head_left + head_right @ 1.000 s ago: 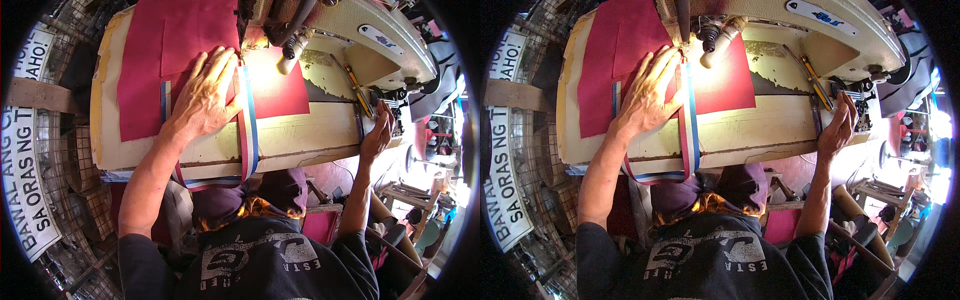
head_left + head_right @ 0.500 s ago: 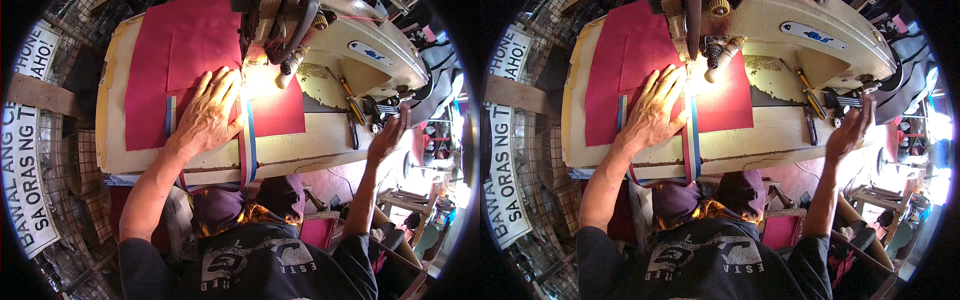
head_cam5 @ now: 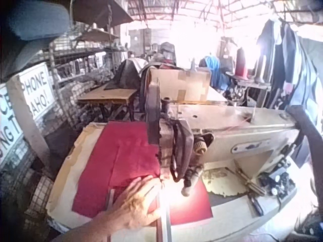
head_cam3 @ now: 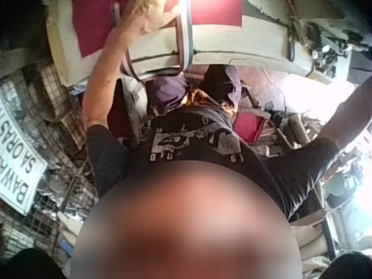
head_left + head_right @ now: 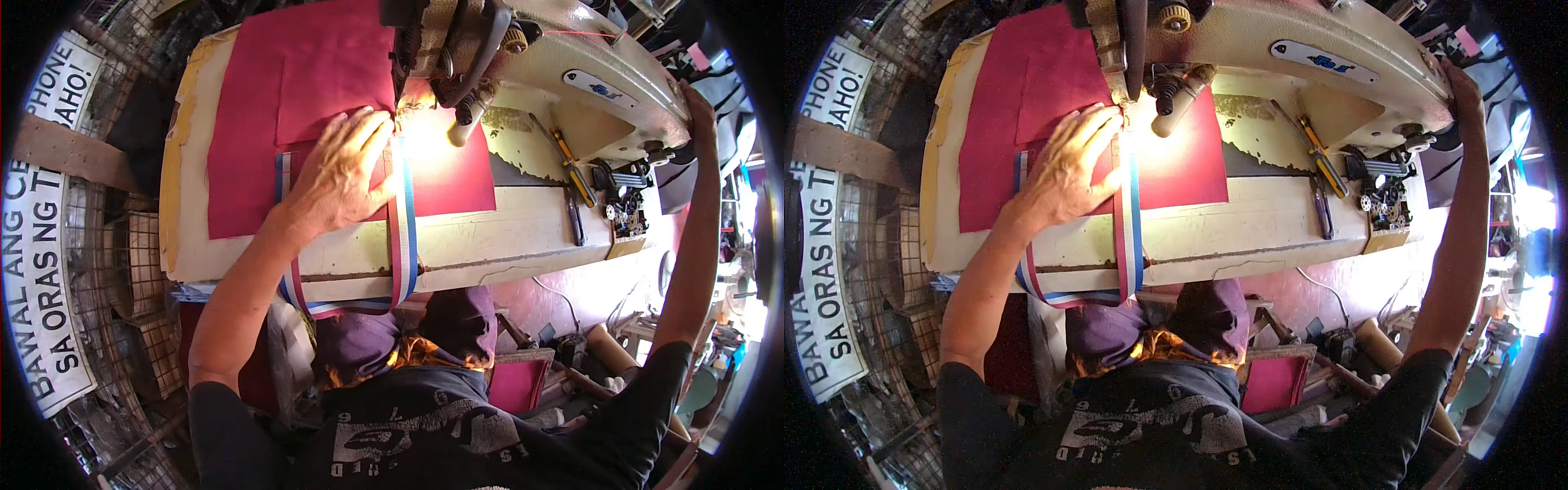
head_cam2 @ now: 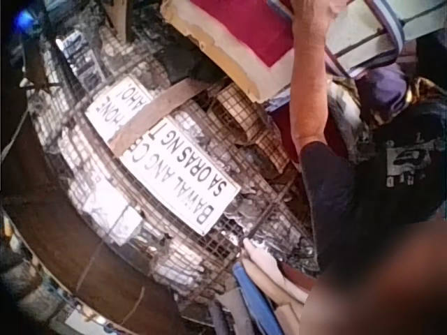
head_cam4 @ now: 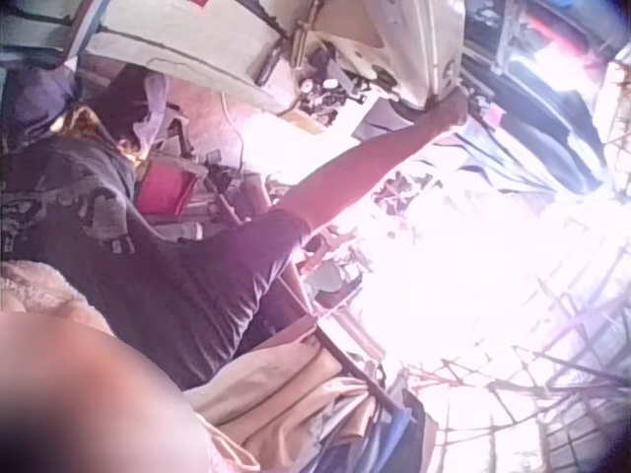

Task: Sewing a pocket and straps onto a pink bag using an industrial sewing machine.

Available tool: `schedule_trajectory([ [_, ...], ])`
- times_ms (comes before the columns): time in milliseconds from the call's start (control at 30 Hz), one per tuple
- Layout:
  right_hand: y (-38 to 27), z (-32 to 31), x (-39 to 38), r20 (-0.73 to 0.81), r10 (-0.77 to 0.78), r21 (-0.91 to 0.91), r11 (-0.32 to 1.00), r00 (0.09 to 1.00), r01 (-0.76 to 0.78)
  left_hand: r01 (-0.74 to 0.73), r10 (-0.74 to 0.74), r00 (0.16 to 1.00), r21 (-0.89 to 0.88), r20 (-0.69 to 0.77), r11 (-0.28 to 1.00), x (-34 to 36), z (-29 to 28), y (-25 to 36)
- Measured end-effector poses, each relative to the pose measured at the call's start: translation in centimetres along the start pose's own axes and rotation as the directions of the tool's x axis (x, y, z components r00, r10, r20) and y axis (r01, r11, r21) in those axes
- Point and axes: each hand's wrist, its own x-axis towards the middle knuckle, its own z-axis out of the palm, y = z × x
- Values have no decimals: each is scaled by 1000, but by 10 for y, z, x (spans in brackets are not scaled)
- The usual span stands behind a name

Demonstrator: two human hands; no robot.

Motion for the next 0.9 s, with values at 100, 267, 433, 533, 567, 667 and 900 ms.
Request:
schedule_trajectory([
  [100,-12,13,3,11,347,187,920,938,-343,101,-98,995,-68,33,993,14,-4,-8],
  [267,45,-41,-17,163,-498,-796,444,851,412,-3,18,995,145,-99,989,26,36,-30],
  [433,66,87,-170,-430,348,592,805,833,-30,17,-8,997,130,-76,991,25,33,-21],
  [533,3,81,-150,-406,-243,-532,847,881,-11,23,-12,998,208,-55,978,12,25,-30],
  [567,24,43,-136,-329,-297,-606,795,896,41,-1,13,998,180,-63,984,16,29,-27],
  [667,53,-11,-56,-90,-309,-545,811,947,213,37,-24,997,198,-70,979,13,29,-21],
  [900,76,-41,33,405,-171,-408,846,898,345,156,-164,986,244,12,957,-46,-6,-9],
])
